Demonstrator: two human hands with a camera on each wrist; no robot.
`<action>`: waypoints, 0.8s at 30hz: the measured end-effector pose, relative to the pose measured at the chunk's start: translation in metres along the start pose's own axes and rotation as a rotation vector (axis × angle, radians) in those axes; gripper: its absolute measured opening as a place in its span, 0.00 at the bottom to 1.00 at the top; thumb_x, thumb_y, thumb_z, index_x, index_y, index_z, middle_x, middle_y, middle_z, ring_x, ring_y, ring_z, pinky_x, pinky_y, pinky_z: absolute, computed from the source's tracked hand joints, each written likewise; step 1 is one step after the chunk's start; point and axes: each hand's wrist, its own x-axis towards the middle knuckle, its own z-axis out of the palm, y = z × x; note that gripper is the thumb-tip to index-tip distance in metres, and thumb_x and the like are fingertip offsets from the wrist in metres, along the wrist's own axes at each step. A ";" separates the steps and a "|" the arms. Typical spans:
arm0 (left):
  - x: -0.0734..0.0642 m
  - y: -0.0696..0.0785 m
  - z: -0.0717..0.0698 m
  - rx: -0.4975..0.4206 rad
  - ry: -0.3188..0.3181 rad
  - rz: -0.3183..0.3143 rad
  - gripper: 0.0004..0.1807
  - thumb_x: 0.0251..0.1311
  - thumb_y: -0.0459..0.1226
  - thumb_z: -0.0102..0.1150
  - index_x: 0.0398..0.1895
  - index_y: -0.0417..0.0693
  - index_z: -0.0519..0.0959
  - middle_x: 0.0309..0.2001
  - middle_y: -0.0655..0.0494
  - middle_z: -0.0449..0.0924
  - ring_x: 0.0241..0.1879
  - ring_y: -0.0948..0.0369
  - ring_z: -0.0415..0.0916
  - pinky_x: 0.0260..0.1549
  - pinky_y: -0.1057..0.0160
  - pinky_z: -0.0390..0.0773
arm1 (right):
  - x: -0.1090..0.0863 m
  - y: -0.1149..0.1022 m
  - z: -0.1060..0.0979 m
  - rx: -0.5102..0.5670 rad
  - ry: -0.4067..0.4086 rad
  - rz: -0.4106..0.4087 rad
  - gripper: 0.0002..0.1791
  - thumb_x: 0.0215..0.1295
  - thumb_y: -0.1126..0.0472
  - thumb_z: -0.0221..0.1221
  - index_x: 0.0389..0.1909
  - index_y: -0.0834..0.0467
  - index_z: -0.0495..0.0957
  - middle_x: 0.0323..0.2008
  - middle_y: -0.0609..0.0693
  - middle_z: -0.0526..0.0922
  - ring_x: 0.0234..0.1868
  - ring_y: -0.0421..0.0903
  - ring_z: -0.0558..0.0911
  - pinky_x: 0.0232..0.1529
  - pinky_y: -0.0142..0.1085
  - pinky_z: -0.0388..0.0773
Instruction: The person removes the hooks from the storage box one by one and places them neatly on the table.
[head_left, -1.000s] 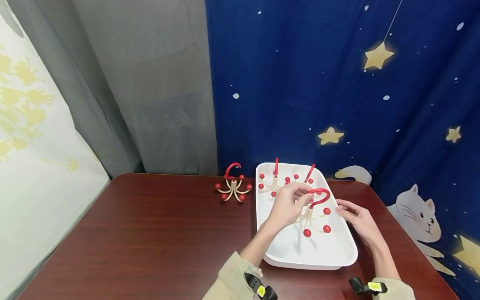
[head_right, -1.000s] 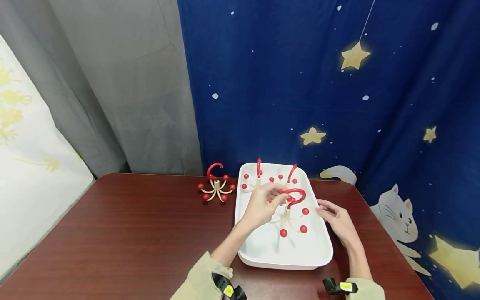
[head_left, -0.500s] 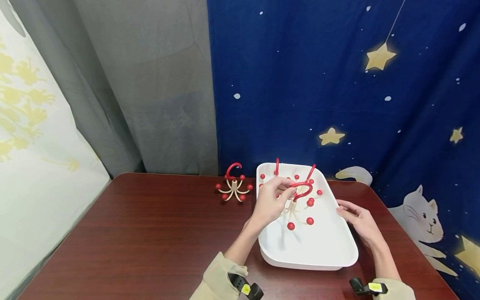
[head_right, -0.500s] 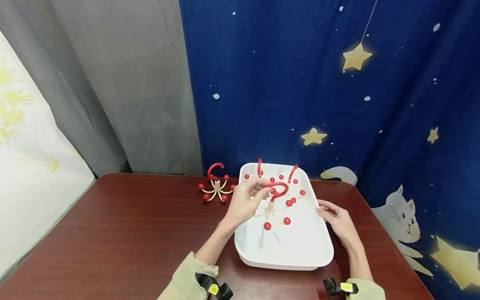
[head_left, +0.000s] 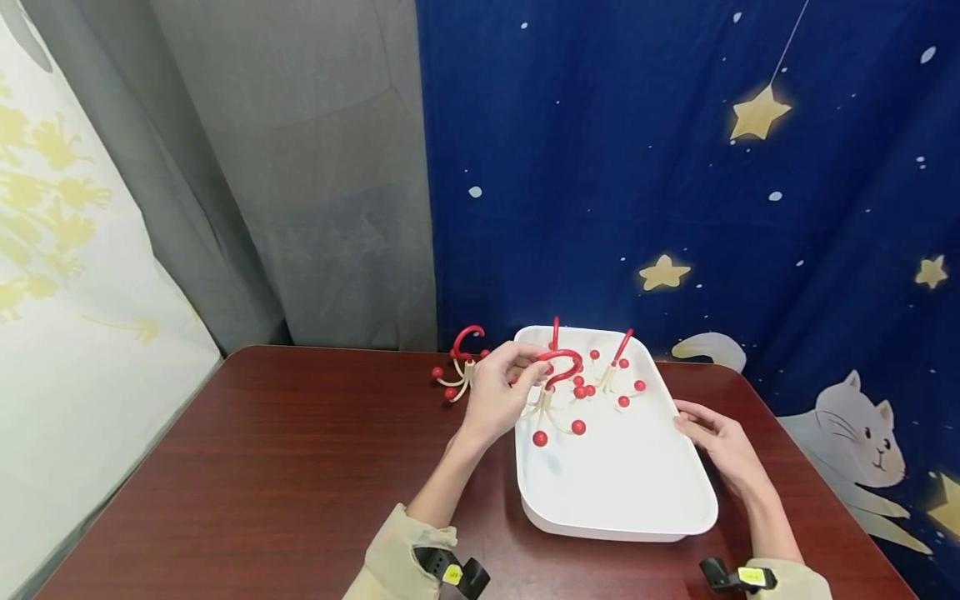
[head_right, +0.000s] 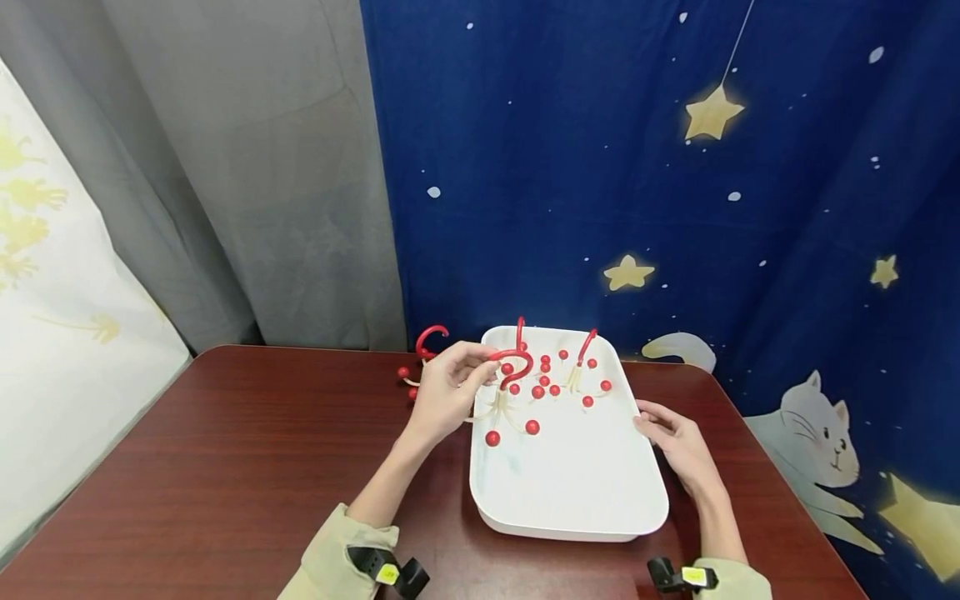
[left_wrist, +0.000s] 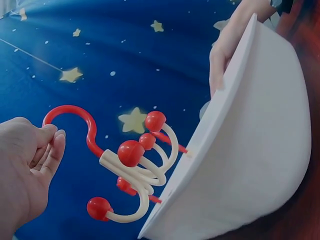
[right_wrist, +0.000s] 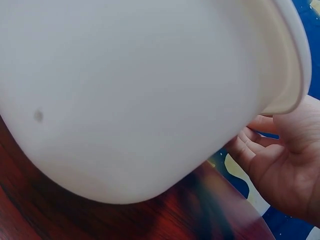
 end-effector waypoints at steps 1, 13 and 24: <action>0.000 0.000 -0.003 0.005 0.004 0.000 0.07 0.62 0.27 0.66 0.43 0.39 0.84 0.37 0.49 0.85 0.34 0.56 0.84 0.37 0.62 0.84 | 0.000 0.000 0.000 -0.002 0.001 0.001 0.33 0.74 0.52 0.59 0.68 0.72 0.67 0.41 0.40 0.84 0.38 0.38 0.82 0.39 0.32 0.82; -0.002 -0.006 -0.042 -0.005 0.050 -0.012 0.08 0.62 0.27 0.66 0.44 0.37 0.84 0.35 0.46 0.85 0.32 0.48 0.84 0.29 0.60 0.85 | 0.000 -0.001 -0.001 -0.009 -0.001 0.003 0.33 0.74 0.51 0.59 0.68 0.72 0.67 0.44 0.45 0.84 0.38 0.38 0.82 0.40 0.32 0.82; -0.004 -0.011 -0.078 -0.003 0.103 0.011 0.08 0.60 0.23 0.66 0.43 0.33 0.83 0.35 0.43 0.84 0.31 0.46 0.82 0.33 0.69 0.82 | 0.000 -0.001 -0.001 0.005 -0.007 0.009 0.33 0.74 0.52 0.59 0.68 0.72 0.67 0.42 0.41 0.84 0.39 0.38 0.82 0.39 0.32 0.82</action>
